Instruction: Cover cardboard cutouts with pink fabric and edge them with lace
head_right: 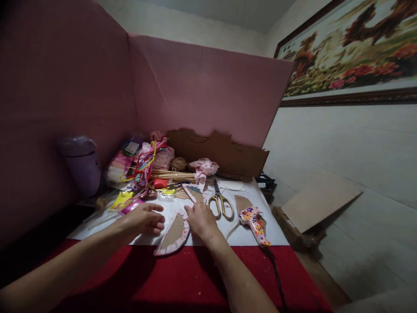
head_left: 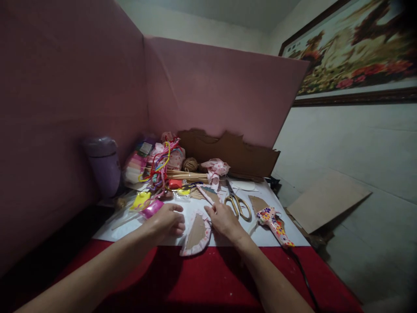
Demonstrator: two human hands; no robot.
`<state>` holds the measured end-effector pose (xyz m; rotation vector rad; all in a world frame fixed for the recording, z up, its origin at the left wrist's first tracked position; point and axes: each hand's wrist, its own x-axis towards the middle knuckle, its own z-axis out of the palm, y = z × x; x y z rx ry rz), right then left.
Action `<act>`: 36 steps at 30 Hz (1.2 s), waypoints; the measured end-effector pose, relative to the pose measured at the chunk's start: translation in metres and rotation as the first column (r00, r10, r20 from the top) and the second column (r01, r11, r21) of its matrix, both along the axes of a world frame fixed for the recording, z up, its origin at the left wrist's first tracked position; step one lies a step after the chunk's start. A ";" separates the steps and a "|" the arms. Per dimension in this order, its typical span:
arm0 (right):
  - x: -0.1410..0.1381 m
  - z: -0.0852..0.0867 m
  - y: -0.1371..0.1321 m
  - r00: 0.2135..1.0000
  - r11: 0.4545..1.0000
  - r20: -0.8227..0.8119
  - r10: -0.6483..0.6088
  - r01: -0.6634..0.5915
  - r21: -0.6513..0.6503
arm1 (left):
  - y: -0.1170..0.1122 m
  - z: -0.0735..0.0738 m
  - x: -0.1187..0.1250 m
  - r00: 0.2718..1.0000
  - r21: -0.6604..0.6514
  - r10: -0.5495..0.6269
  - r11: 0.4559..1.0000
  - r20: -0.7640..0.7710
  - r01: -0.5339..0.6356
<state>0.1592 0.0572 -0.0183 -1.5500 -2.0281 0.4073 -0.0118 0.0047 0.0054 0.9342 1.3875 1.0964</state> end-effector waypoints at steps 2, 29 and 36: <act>-0.001 -0.003 0.001 0.999 0.999 -0.048 0.021 -0.022 -0.028 | 0.000 0.001 0.008 1.000 -0.072 -0.008 0.997 0.016 0.010; -0.002 0.004 0.005 0.554 0.968 -0.798 0.236 -0.204 0.145 | 0.030 -0.018 0.006 0.910 0.467 -0.290 0.875 0.296 0.127; -0.003 0.008 -0.006 0.716 0.945 -0.617 0.326 -0.256 0.202 | 0.027 -0.013 0.008 0.890 0.438 -0.233 0.898 0.391 0.043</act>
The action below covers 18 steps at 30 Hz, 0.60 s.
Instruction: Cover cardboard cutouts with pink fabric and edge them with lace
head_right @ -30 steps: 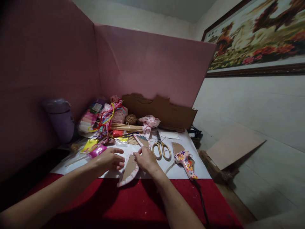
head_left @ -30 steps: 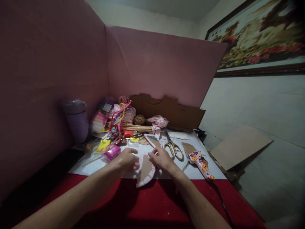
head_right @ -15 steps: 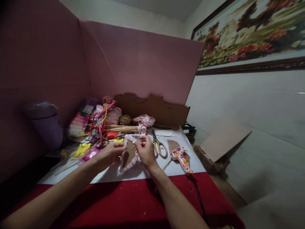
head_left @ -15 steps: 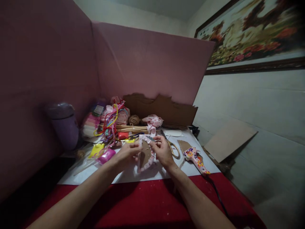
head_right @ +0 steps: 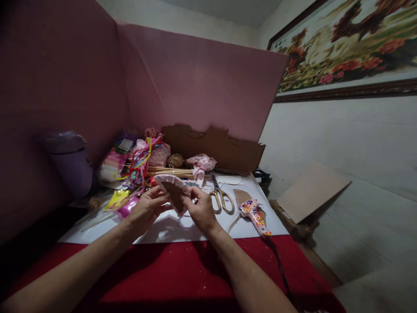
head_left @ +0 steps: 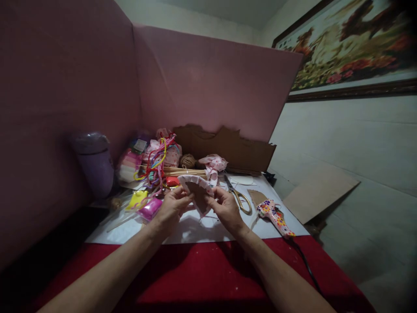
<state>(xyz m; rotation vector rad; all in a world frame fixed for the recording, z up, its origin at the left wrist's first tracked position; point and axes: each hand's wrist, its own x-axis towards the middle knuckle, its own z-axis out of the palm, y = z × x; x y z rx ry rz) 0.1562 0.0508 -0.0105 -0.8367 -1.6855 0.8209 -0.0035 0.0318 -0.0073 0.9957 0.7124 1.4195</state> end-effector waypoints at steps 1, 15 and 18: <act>0.001 0.001 -0.001 0.998 0.998 0.032 -0.063 0.062 0.034 | 0.001 0.000 -0.001 1.000 -0.001 0.017 1.000 -0.008 -0.017; 0.003 -0.002 0.000 0.583 0.797 0.543 -0.604 0.431 0.424 | 0.025 -0.019 -0.026 0.751 0.167 0.424 0.903 -0.507 -0.396; 0.004 -0.002 0.004 0.554 0.798 0.578 -0.599 0.469 0.378 | 0.013 -0.022 -0.017 0.722 0.180 0.318 0.948 -0.615 -0.264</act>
